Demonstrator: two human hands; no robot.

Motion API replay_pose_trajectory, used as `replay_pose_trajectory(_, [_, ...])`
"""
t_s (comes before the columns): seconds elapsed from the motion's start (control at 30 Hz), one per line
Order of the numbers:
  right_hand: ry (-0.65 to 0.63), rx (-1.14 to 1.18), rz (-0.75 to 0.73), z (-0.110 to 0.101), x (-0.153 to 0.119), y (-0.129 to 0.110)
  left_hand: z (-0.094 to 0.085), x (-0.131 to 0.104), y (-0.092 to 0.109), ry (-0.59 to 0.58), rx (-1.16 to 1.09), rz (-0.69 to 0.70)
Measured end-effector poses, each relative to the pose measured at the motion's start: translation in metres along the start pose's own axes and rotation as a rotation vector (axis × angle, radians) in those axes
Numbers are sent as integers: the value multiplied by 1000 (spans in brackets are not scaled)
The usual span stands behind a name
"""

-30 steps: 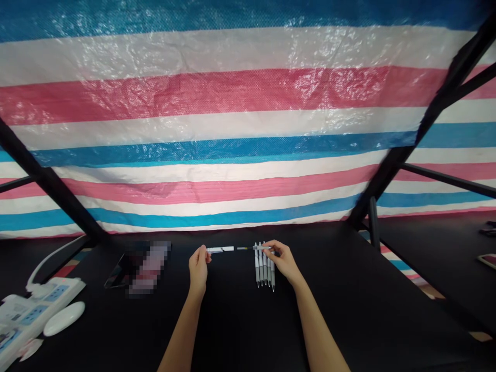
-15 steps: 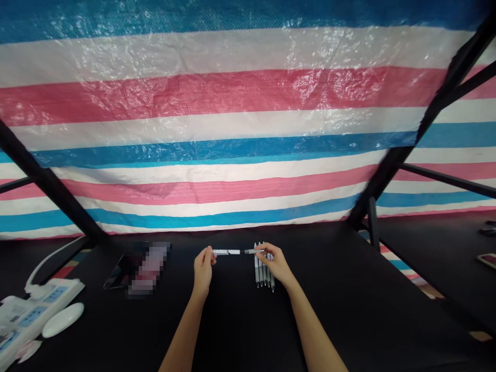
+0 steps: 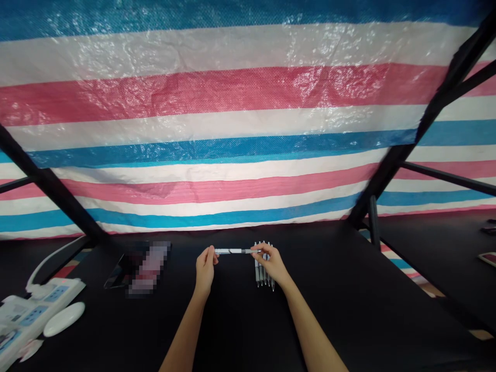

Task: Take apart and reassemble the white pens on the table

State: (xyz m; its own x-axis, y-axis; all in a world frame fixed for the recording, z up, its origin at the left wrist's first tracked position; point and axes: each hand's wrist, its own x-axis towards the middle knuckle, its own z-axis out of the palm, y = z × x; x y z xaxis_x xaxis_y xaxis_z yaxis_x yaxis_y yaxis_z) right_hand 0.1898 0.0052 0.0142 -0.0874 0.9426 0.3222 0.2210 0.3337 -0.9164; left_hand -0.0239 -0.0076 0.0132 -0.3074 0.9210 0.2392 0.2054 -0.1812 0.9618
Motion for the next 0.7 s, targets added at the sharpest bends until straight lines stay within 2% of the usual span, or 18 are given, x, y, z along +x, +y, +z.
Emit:
replay_pose_trajectory(0.53, [-2, -9, 31, -3, 1, 0, 0, -1, 5, -77, 72, 64])
replay_pose_trajectory(0.7, [-43, 40, 65, -5, 0, -5, -2, -1, 9, -100, 85, 85])
